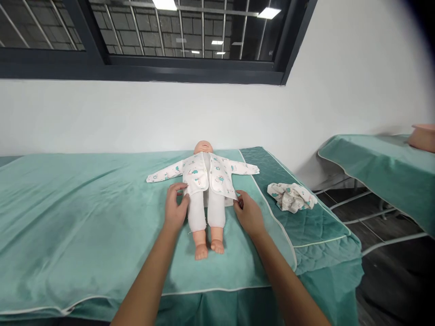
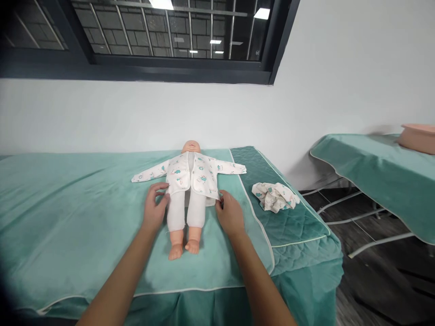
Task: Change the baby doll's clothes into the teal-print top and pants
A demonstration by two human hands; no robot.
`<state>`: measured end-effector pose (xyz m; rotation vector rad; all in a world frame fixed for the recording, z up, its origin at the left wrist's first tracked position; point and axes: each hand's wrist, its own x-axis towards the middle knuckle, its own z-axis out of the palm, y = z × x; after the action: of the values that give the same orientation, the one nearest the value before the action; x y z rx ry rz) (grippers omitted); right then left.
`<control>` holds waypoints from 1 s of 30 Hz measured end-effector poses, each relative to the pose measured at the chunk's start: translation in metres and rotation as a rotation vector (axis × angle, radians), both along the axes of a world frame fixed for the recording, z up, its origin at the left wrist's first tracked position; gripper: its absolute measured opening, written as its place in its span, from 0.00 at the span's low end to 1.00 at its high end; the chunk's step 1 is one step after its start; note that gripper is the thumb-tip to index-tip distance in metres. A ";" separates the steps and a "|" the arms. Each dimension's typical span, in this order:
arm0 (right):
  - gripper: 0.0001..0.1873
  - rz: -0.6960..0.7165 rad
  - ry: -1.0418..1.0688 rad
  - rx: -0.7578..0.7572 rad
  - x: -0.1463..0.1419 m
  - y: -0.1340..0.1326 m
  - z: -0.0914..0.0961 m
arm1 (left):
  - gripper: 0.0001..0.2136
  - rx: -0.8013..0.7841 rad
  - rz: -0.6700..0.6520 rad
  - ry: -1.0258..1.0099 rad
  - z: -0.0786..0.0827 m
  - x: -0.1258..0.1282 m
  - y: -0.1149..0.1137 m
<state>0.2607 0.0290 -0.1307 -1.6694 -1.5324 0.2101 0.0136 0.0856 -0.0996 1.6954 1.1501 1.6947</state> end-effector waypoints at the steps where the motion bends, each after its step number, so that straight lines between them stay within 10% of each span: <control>1: 0.20 -0.002 -0.005 0.001 0.000 0.000 0.001 | 0.16 0.020 -0.023 0.024 0.000 0.000 -0.001; 10: 0.16 0.075 -0.033 0.086 0.010 -0.010 0.000 | 0.15 0.050 -0.049 0.121 -0.001 0.000 0.003; 17: 0.18 -0.075 -0.463 0.264 0.087 -0.045 0.014 | 0.10 0.093 -0.016 0.260 -0.003 0.000 0.007; 23: 0.20 -0.341 -0.633 0.226 0.137 -0.056 0.018 | 0.05 -0.180 -0.065 -0.472 -0.010 -0.005 0.020; 30: 0.21 -0.125 -0.522 0.274 0.066 -0.047 0.009 | 0.10 -0.211 -0.118 -0.789 -0.013 -0.015 0.030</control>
<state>0.3266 -0.0180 -0.1215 -1.6628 -1.7242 -0.5200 -0.0009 0.1153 -0.1128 0.8039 0.7837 1.8243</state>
